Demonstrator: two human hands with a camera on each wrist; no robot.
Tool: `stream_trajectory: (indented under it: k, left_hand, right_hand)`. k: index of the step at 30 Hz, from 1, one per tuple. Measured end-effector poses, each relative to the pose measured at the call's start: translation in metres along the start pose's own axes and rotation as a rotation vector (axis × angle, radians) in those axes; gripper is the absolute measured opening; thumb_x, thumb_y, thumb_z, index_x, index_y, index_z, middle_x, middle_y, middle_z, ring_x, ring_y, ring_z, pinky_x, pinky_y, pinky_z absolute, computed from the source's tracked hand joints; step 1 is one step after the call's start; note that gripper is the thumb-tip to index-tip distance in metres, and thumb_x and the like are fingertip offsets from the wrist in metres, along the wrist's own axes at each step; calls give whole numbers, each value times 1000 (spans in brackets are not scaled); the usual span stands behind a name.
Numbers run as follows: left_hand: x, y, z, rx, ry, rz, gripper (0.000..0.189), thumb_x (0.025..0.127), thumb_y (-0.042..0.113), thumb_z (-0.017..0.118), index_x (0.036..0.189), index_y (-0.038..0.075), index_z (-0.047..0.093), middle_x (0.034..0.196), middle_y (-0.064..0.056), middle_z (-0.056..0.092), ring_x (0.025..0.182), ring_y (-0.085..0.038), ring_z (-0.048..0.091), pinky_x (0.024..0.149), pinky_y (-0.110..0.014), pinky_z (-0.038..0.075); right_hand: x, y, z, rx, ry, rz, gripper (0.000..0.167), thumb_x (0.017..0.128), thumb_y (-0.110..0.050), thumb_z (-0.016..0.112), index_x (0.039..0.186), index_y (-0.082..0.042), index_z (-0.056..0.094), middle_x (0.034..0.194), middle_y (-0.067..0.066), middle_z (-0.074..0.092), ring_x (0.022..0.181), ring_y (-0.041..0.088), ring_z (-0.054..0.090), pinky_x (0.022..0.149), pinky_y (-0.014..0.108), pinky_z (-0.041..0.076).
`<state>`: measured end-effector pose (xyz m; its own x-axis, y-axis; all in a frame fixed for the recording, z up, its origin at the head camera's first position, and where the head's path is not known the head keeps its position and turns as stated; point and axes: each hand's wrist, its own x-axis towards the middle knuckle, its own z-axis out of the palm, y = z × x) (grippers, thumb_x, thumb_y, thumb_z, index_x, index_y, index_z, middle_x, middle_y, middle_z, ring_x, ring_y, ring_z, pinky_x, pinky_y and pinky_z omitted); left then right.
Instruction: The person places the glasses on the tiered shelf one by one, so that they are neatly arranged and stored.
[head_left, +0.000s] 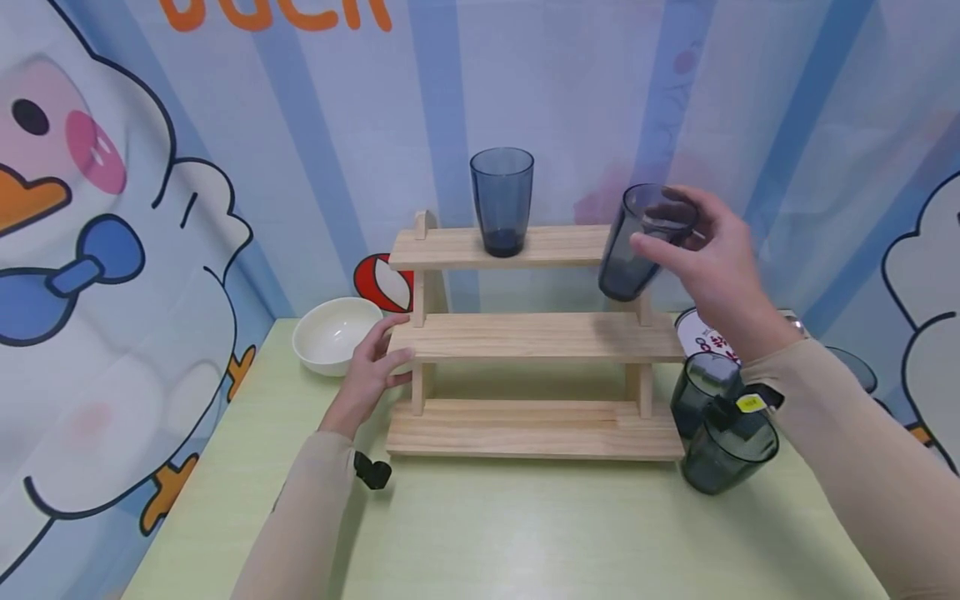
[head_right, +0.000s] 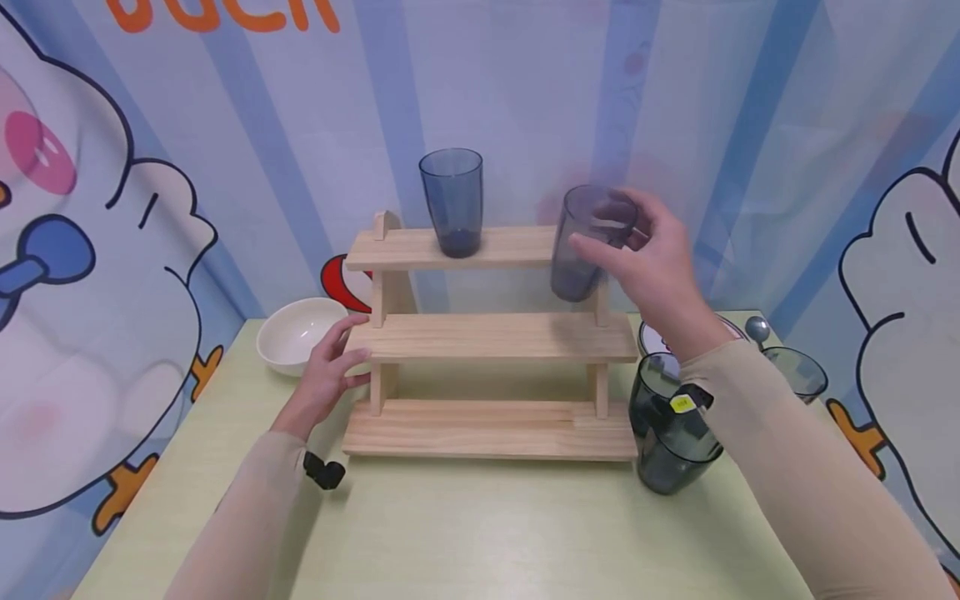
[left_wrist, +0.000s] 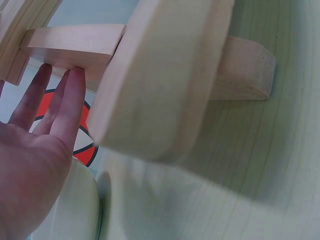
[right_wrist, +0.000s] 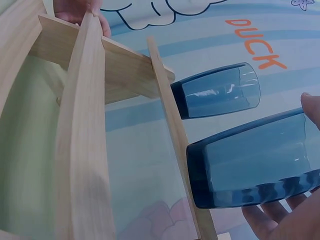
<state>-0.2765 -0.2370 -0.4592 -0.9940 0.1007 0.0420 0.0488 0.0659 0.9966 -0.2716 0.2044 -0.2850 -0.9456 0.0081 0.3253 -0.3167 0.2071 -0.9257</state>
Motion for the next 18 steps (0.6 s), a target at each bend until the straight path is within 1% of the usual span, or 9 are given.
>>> stream_trajectory:
  k: [1,9,14,18]
  left_hand:
    - [0,0,0,2,1,-1,57,103,18,65,156,24,44,158,-15,44,133,-40,52,103,-61,52]
    - [0,1,1,7,3,-4,57,103,18,65,156,25,44,159,-14,44,133,-39,51,103,-60,53]
    - [-1,2,1,1,6,-5,57,103,18,65,155,25,45,159,-14,44,134,-39,51,103,-60,53]
    - [-2,2,1,-1,5,-2,57,103,17,65,155,25,45,159,-14,44,133,-39,51,103,-61,53]
  right_hand:
    - [3,-1,2,-4,8,4,69,91,-26,84,152,-26,52,135,1,60,118,17,60,88,18,54]
    - [20,-2,9,113,28,14,68,88,-24,86,149,-23,56,133,1,62,120,18,58,87,18,53]
    - [28,-6,14,127,35,0,67,87,-21,88,147,-22,58,131,2,61,118,20,58,88,20,53]
    - [36,-8,21,116,38,1,68,86,-21,88,147,-21,57,131,2,60,119,21,59,95,25,53]
